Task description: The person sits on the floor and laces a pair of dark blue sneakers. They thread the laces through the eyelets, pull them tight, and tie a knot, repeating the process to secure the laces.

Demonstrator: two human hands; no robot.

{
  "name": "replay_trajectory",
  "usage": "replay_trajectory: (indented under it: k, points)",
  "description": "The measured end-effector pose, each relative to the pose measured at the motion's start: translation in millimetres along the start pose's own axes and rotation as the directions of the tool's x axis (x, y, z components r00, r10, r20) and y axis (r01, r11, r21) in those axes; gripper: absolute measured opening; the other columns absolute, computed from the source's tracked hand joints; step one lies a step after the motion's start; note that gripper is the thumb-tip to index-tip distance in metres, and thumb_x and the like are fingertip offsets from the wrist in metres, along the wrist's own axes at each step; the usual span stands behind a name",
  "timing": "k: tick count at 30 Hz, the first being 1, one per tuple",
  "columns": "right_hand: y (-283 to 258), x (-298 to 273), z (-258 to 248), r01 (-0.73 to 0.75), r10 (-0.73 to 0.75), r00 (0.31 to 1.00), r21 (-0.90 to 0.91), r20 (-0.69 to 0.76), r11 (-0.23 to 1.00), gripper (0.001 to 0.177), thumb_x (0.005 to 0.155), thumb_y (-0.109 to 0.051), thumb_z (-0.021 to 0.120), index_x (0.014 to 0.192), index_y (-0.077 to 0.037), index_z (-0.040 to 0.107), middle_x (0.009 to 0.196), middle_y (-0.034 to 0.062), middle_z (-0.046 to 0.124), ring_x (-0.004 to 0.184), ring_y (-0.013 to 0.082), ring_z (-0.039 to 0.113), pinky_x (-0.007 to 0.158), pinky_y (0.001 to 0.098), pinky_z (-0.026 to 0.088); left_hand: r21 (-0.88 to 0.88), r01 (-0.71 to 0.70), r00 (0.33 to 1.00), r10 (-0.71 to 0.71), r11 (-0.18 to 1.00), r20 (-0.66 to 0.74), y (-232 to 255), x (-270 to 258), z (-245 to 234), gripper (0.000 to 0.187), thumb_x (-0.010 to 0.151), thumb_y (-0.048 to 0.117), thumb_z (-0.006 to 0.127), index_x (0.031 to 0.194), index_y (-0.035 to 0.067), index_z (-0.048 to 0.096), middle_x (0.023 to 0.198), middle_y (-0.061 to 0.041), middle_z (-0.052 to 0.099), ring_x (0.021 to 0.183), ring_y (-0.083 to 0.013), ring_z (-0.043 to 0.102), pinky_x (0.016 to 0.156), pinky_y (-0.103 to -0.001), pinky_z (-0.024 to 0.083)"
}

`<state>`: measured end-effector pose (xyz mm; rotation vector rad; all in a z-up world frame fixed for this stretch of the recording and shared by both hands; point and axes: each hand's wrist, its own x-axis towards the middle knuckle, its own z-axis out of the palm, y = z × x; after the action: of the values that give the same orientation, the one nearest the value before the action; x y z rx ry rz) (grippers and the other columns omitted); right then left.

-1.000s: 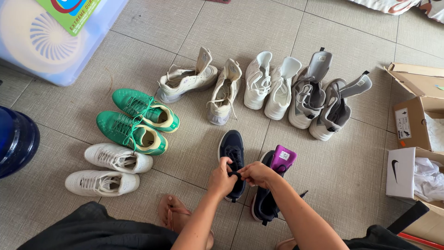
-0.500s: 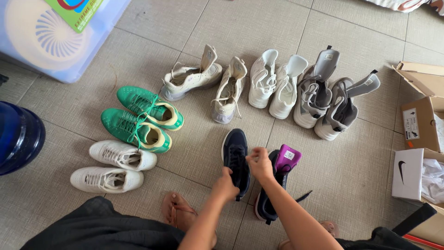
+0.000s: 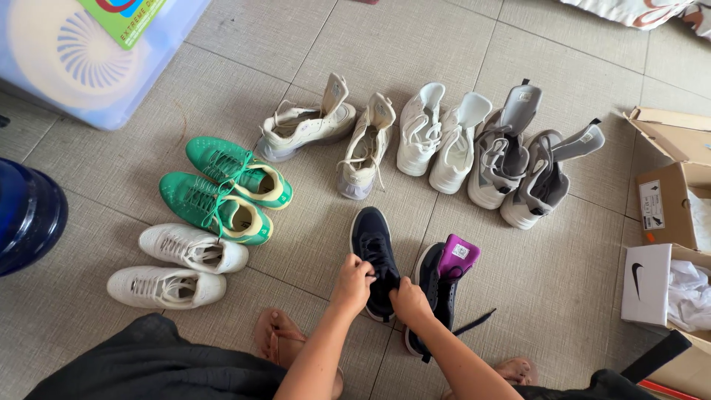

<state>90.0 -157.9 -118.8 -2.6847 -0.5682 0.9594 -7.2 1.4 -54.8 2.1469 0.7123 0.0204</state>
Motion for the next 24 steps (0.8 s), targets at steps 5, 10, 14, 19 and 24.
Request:
replay_trajectory:
  k: [5, 10, 14, 19, 24]
  points:
    - [-4.8, -6.9, -26.8, -0.074, 0.074, 0.99, 0.0, 0.118, 0.997, 0.044, 0.094, -0.035, 0.064, 0.12, 0.0, 0.055, 0.11, 0.0296, 0.069, 0.107, 0.0448, 0.067, 0.093, 0.0499, 0.056, 0.009, 0.313, 0.913, -0.303, 0.95, 0.274, -15.6, 4.7, -11.9, 0.011, 0.089, 0.015, 0.075, 0.091, 0.006, 0.069, 0.115, -0.011, 0.064, 0.103, -0.0291, 0.068, 0.088, -0.041, 0.057]
    - [-35.3, -20.5, -67.8, 0.311, -0.288, 0.94, 0.112, -0.185, 0.944, 0.062, 0.076, -0.019, 0.072, 0.136, -0.012, 0.055, 0.114, 0.0245, 0.069, 0.103, 0.0437, 0.067, 0.086, 0.0501, 0.055, -0.244, 0.159, 0.986, -0.167, 0.957, -0.014, -14.4, 7.4, 11.2, 0.027, 0.087, 0.015, 0.075, 0.113, 0.009, 0.068, 0.128, -0.016, 0.063, 0.118, -0.0332, 0.06, 0.102, -0.043, 0.049]
    - [-48.4, -29.6, -67.0, 0.025, -0.026, 0.998, 0.028, 0.06, 0.999, 0.078, 0.087, -0.012, 0.066, 0.158, -0.026, 0.036, 0.101, 0.027, 0.071, 0.098, 0.0437, 0.069, 0.086, 0.0509, 0.055, -0.042, -0.28, 0.952, 0.272, 0.959, -0.139, -9.0, -11.2, 37.1, 0.03, 0.069, 0.0, 0.074, 0.098, 0.008, 0.076, 0.141, -0.032, 0.054, 0.131, -0.0505, 0.051, 0.102, -0.053, 0.043]
    - [-57.2, -36.8, -60.5, -0.173, 0.213, 0.975, 0.375, -0.067, 0.911, 0.029, 0.091, -0.01, 0.061, 0.119, -0.001, 0.058, 0.093, 0.0292, 0.074, 0.081, 0.0408, 0.077, 0.07, 0.0456, 0.06, -0.389, 0.533, 0.803, -0.594, 0.752, -0.047, 0.4, 9.5, 27.3, 0.015, 0.094, 0.014, 0.059, 0.104, 0.004, 0.065, 0.108, -0.018, 0.073, 0.103, -0.0325, 0.07, 0.094, -0.043, 0.055]
    - [-84.9, -57.0, -82.9, 0.16, 0.16, 0.88, 0.596, -0.446, 0.787, 0.03, 0.084, -0.009, 0.069, 0.107, 0.002, 0.053, 0.088, 0.0233, 0.073, 0.077, 0.0362, 0.074, 0.065, 0.0432, 0.057, -0.802, 0.595, 0.662, -0.537, -0.05, 0.524, 41.8, 24.3, -2.5, 0.022, 0.097, 0.023, 0.063, 0.111, 0.005, 0.065, 0.106, -0.01, 0.066, 0.095, -0.022, 0.06, 0.08, -0.04, 0.049]
